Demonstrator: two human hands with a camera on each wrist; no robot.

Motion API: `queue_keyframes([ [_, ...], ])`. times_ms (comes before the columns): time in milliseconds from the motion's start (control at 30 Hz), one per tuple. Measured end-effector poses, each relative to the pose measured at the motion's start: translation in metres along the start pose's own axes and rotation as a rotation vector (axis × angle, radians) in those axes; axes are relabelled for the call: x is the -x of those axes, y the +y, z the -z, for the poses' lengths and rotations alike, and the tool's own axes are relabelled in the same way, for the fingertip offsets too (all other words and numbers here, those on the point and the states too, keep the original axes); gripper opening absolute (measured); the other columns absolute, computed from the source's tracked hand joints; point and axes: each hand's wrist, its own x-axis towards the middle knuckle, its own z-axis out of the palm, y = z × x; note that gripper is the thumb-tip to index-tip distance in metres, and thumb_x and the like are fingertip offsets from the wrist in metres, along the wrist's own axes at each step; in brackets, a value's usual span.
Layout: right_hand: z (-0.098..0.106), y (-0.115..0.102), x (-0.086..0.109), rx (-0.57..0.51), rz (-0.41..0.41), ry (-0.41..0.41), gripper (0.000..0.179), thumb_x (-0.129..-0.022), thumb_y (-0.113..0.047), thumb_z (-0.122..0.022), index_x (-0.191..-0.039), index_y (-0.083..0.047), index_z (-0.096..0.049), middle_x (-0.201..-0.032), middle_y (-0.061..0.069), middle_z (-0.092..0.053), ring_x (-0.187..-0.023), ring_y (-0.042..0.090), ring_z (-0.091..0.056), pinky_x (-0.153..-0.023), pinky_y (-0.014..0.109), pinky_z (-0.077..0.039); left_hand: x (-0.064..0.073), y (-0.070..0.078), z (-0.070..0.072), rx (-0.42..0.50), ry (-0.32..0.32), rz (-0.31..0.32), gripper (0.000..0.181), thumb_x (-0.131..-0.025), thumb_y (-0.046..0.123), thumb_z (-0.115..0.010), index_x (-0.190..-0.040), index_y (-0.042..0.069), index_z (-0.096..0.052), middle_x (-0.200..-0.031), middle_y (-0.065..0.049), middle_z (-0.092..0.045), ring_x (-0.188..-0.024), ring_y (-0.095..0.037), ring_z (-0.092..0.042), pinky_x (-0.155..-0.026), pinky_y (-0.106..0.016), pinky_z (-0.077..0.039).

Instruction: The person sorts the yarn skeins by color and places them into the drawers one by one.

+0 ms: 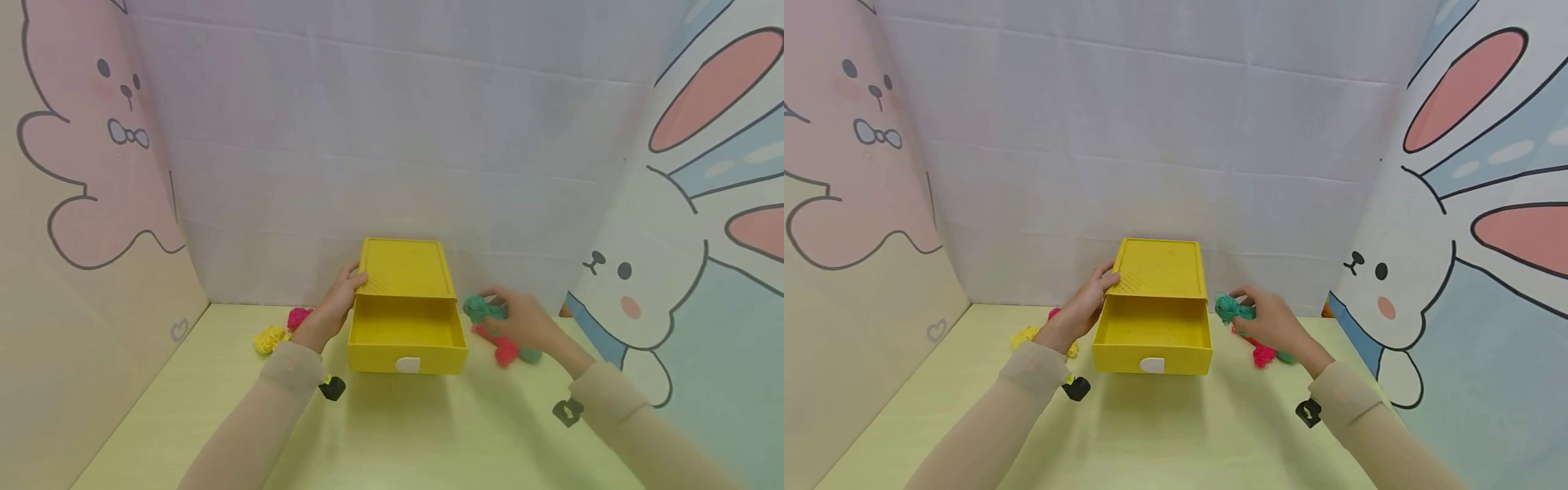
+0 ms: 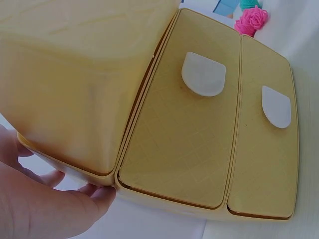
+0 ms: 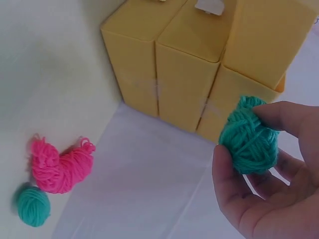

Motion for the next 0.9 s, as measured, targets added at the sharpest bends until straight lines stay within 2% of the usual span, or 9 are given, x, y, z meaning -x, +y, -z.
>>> queue_keyframes([
  [100,0.008,-0.010,-0.002,-0.006,0.001,0.011,0.042,-0.095,-0.012,-0.075,-0.136,-0.011,-0.065,-0.122,0.019,-0.074,-0.097,0.031,-0.073,-0.079,0.044,-0.063,0.000,0.000,0.000,0.000,-0.003,-0.005,0.062,-0.113,0.028,-0.044,-0.169,0.021,-0.018,-0.170,-0.014,-0.025,-0.150,-0.039,-0.035,-0.129,-0.056,-0.024],
  [367,0.015,-0.054,-0.011,-0.012,0.090,0.012,0.042,-0.094,-0.011,-0.076,-0.135,-0.011,-0.067,-0.121,0.014,-0.076,-0.096,0.029,-0.072,-0.070,0.036,-0.058,0.002,0.001,0.002,0.010,0.002,-0.006,0.062,-0.113,0.028,-0.044,-0.169,0.021,-0.019,-0.170,-0.013,-0.024,-0.152,-0.038,-0.032,-0.130,-0.055,-0.021],
  [433,0.013,-0.066,-0.014,0.002,0.119,0.001,0.042,-0.094,-0.011,-0.076,-0.135,-0.010,-0.068,-0.124,0.014,-0.075,-0.099,0.030,-0.072,-0.074,0.039,-0.059,0.002,0.001,0.002,0.014,-0.001,-0.008,0.062,-0.113,0.028,-0.044,-0.169,0.021,-0.019,-0.170,-0.013,-0.024,-0.153,-0.037,-0.031,-0.130,-0.055,-0.020],
  [600,0.006,-0.089,-0.020,0.046,0.170,-0.022,0.042,-0.095,-0.013,-0.078,-0.135,-0.010,-0.067,-0.127,0.012,-0.074,-0.112,0.032,-0.070,-0.094,0.050,-0.058,0.002,0.000,0.002,0.019,-0.006,-0.013,0.063,-0.112,0.027,-0.044,-0.169,0.020,-0.019,-0.169,-0.015,-0.025,-0.152,-0.038,-0.032,-0.130,-0.054,-0.021],
  [900,-0.016,-0.116,-0.038,0.139,0.246,-0.043,0.037,-0.093,-0.017,-0.081,-0.128,-0.014,-0.071,-0.110,0.006,-0.079,-0.093,0.020,-0.072,-0.082,0.036,-0.059,0.002,0.000,0.002,-0.005,-0.016,-0.017,0.063,-0.113,0.027,-0.043,-0.169,0.019,-0.017,-0.170,-0.015,-0.022,-0.154,-0.039,-0.028,-0.130,-0.056,-0.018],
])
